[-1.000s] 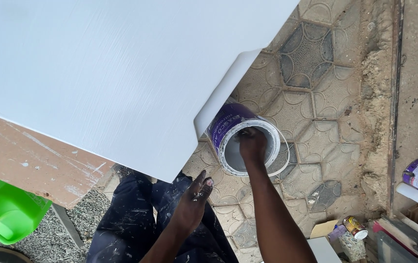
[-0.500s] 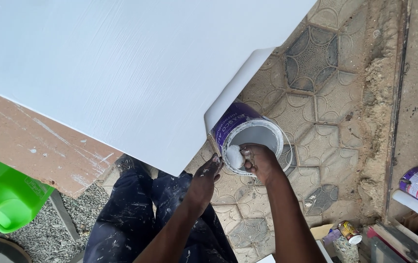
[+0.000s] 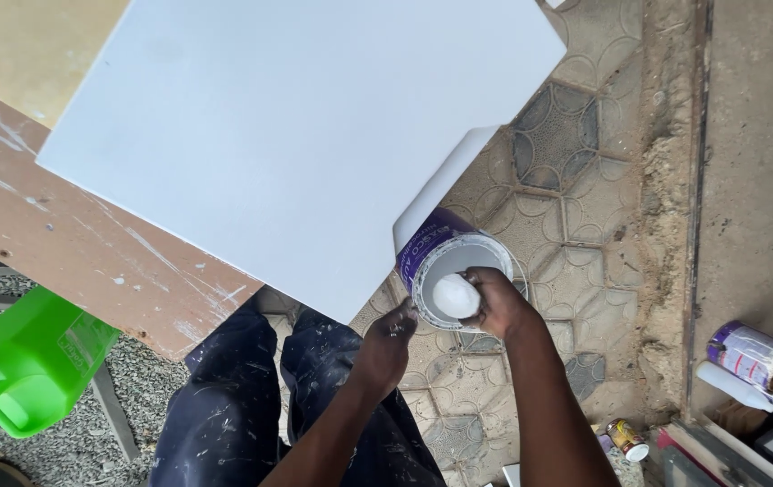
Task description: A person is painting a white furniture panel or board by dipping a sponge applicator into a bucket of white paint and wiping it across the surface.
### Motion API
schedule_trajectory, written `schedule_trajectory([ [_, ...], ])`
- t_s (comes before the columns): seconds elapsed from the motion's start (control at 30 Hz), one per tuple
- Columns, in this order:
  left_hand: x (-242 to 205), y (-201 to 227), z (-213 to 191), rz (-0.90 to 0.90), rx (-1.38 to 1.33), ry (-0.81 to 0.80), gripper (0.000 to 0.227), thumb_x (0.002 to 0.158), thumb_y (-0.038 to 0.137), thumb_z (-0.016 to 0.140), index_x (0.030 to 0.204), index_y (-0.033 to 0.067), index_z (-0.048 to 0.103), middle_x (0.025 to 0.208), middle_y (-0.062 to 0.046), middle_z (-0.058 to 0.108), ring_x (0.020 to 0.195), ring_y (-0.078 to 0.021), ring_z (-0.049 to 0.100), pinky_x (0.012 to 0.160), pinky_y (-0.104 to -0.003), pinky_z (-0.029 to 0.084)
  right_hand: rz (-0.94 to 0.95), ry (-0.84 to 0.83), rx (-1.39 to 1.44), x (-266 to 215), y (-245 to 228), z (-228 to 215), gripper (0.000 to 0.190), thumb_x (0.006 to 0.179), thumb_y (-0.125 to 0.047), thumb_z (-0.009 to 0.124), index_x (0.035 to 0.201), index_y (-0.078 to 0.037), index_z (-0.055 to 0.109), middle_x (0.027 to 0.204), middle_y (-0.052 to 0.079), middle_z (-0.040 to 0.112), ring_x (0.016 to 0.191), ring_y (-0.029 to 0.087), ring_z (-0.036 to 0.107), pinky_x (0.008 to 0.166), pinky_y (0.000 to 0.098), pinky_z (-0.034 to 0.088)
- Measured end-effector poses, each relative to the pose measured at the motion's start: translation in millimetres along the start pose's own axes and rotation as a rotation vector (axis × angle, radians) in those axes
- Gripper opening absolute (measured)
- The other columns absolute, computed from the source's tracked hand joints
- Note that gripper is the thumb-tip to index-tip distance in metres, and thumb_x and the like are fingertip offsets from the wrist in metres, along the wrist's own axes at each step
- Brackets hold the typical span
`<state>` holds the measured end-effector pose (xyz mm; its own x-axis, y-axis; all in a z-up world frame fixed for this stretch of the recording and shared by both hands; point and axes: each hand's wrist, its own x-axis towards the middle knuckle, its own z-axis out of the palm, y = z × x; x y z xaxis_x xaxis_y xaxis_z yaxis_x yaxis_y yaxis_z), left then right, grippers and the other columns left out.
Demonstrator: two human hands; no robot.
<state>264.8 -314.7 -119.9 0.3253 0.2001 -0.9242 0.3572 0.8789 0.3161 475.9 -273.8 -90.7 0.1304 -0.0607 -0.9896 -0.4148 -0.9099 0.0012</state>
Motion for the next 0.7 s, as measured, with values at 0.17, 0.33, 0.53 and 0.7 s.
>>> schedule_trajectory([
  [0.17, -116, 95, -82, -0.001, 0.054, -0.344, 0.016, 0.096, 0.024, 0.067, 0.104, 0.0168, 0.079, 0.091, -0.007, 0.08, 0.094, -0.0199, 0.078, 0.09, -0.031, 0.058, -0.258, -0.326, 0.259, -20, 13, -33, 0.03, 0.071, -0.02, 0.056, 0.09, 0.0, 0.067, 0.068, 0.021, 0.068, 0.058, 0.033, 0.071, 0.048, 0.0371, 0.056],
  [0.33, -178, 195, -234, 0.101, 0.015, -0.177, 0.029, 0.095, 0.028, 0.066, 0.08, 0.0054, 0.077, 0.069, -0.013, 0.078, 0.07, -0.0208, 0.078, 0.088, -0.036, 0.061, -0.562, -0.677, 0.196, -106, -49, 66, 0.04, 0.073, -0.02, 0.066, 0.099, 0.01, 0.055, 0.075, 0.026, 0.067, 0.065, 0.033, 0.074, 0.055, 0.04, 0.061],
  [0.53, -165, 314, -374, 0.507, 0.512, 0.36, 0.064, 0.101, 0.057, 0.05, 0.064, 0.0106, 0.075, 0.053, -0.008, 0.067, 0.043, -0.0168, 0.058, 0.06, -0.034, 0.053, -0.73, -0.551, 0.264, -138, -136, 213, 0.072, 0.072, -0.02, 0.081, 0.138, -0.001, 0.058, 0.138, 0.021, 0.06, 0.124, 0.038, 0.056, 0.078, 0.0401, 0.055],
  [0.7, -118, 355, -393, 0.189, 0.922, 0.271, 0.056, 0.092, 0.064, 0.059, 0.086, 0.0112, 0.079, 0.058, -0.007, 0.073, 0.06, -0.0293, 0.075, 0.077, -0.036, 0.052, -1.341, 0.29, -0.664, -160, -164, 296, 0.027, 0.092, -0.018, 0.075, 0.118, -0.011, 0.072, 0.093, 0.008, 0.075, 0.087, 0.023, 0.072, 0.075, 0.0326, 0.055],
])
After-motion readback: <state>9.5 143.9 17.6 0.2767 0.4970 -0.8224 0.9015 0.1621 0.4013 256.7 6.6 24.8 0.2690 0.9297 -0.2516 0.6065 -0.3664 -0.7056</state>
